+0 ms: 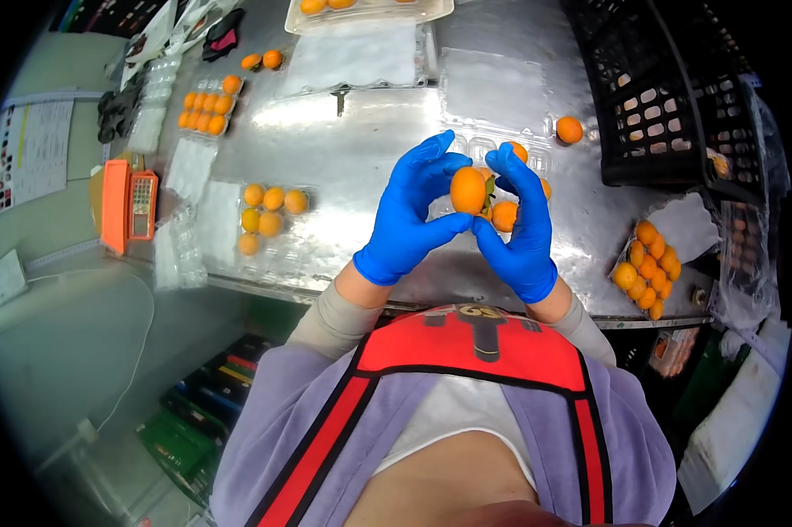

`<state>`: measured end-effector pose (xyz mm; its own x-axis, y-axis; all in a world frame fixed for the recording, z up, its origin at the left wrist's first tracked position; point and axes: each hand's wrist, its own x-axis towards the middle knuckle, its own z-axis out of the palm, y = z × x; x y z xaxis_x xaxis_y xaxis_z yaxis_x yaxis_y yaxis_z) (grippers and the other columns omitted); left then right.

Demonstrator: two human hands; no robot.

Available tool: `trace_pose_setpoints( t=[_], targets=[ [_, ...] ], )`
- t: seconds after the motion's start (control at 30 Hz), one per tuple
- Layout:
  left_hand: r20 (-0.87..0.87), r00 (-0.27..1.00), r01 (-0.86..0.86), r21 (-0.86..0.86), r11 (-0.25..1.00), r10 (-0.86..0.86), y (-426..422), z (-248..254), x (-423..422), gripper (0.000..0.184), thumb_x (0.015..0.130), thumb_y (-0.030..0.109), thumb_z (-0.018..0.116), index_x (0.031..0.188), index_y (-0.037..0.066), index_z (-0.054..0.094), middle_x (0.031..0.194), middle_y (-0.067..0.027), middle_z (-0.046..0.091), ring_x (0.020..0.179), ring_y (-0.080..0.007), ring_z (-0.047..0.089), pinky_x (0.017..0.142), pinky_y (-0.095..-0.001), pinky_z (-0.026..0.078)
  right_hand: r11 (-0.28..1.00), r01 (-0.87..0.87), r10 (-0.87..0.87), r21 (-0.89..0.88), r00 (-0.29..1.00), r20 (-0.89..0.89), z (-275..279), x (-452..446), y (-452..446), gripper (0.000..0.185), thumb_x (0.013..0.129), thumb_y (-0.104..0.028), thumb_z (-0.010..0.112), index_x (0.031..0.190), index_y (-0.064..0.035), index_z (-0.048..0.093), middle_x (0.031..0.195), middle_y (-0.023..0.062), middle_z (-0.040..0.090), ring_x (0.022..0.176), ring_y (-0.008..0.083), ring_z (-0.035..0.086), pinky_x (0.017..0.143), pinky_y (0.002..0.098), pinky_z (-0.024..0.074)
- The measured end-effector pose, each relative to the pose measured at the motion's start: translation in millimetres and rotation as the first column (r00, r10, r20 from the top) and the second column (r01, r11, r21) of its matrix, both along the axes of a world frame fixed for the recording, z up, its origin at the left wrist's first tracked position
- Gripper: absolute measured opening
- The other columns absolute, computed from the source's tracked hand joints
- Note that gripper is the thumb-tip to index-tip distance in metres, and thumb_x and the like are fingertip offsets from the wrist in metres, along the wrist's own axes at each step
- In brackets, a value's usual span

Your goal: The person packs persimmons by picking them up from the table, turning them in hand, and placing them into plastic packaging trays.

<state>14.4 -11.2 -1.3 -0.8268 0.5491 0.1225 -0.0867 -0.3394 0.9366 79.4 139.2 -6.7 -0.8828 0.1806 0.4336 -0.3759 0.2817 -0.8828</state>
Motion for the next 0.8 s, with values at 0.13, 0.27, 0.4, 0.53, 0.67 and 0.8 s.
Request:
trace_pose_setpoints(
  t=[0.13, 0.27, 0.4, 0.53, 0.67, 0.8],
  targets=[
    [-0.113, 0.99, -0.083, -0.019, 0.996, 0.081, -2.6, -2.6, -1.7, 0.074, 0.07, 0.0, 0.071, 0.133, 0.007, 0.033, 0.13, -0.0132, 0.043, 0.116, -0.0225, 0.048, 0.098, -0.0379, 0.039, 0.999, -0.01, 0.011, -0.032, 0.999, 0.036, -0.6, -2.1, -1.2, 0.064, 0.072, 0.004, 0.057, 0.132, -0.001, 0.036, 0.131, 0.0163, 0.043, 0.122, 0.027, 0.043, 0.099, 0.0363, 0.0348],
    [-0.182, 0.974, -0.15, -0.069, 0.986, 0.135, -19.9, -14.4, -9.6, 0.07, 0.069, -0.003, 0.07, 0.13, 0.006, 0.036, 0.134, -0.0137, 0.04, 0.119, -0.0243, 0.046, 0.099, -0.0376, 0.039, 0.998, 0.004, 0.003, -0.064, 0.994, 0.111, -4.5, -7.1, 0.1, 0.061, 0.074, 0.0, 0.055, 0.132, -0.0009, 0.036, 0.132, 0.0149, 0.044, 0.122, 0.0245, 0.043, 0.095, 0.0344, 0.0365],
    [0.1, 0.848, -0.517, -0.069, 0.853, 0.521, -84.6, -44.2, -36.2, 0.046, 0.076, 0.002, 0.065, 0.119, 0.005, 0.048, 0.127, -0.0114, 0.049, 0.113, -0.0222, 0.05, 0.096, -0.0349, 0.042, 0.995, 0.045, -0.033, -0.088, 0.989, 0.141, -14.8, -11.4, 6.3, 0.058, 0.078, -0.007, 0.055, 0.132, -0.0019, 0.038, 0.135, 0.0144, 0.043, 0.12, 0.0239, 0.045, 0.094, 0.0351, 0.0364],
    [0.317, 0.571, -0.734, -0.216, 0.644, 0.757, -160.4, -69.2, -94.3, 0.04, 0.082, 0.013, 0.061, 0.119, 0.005, 0.05, 0.113, -0.0071, 0.055, 0.097, -0.0169, 0.055, 0.083, -0.0294, 0.045, 0.992, 0.09, -0.065, -0.087, 0.965, 0.252, -23.4, -14.2, 11.1, 0.058, 0.079, -0.014, 0.057, 0.133, -0.005, 0.038, 0.135, 0.0118, 0.043, 0.119, 0.0226, 0.046, 0.093, 0.0361, 0.037],
    [-0.086, 0.606, -0.762, -0.349, 0.546, 0.791, -189.2, -91.0, -173.3, 0.044, 0.082, 0.02, 0.063, 0.12, 0.0, 0.051, 0.097, -0.004, 0.057, 0.081, -0.0104, 0.053, 0.071, -0.0248, 0.043, 0.992, 0.067, -0.032, -0.103, 0.948, 0.317, -28.0, -21.0, 11.7, 0.057, 0.079, -0.012, 0.057, 0.133, -0.007, 0.039, 0.135, 0.0102, 0.043, 0.118, 0.0212, 0.046, 0.092, 0.0354, 0.0376],
    [-0.34, 0.57, -0.804, -0.422, 0.42, 0.748, -223.5, -102.6, -247.5, 0.053, 0.077, 0.018, 0.07, 0.121, -0.003, 0.05, 0.106, -0.0072, 0.058, 0.094, -0.0147, 0.054, 0.077, -0.0267, 0.044, 0.991, 0.075, -0.036, -0.109, 0.943, 0.33, -34.9, -27.4, 9.9, 0.057, 0.079, -0.011, 0.056, 0.133, -0.0071, 0.039, 0.134, 0.0103, 0.044, 0.118, 0.0212, 0.047, 0.092, 0.0352, 0.0375]
  ],
)
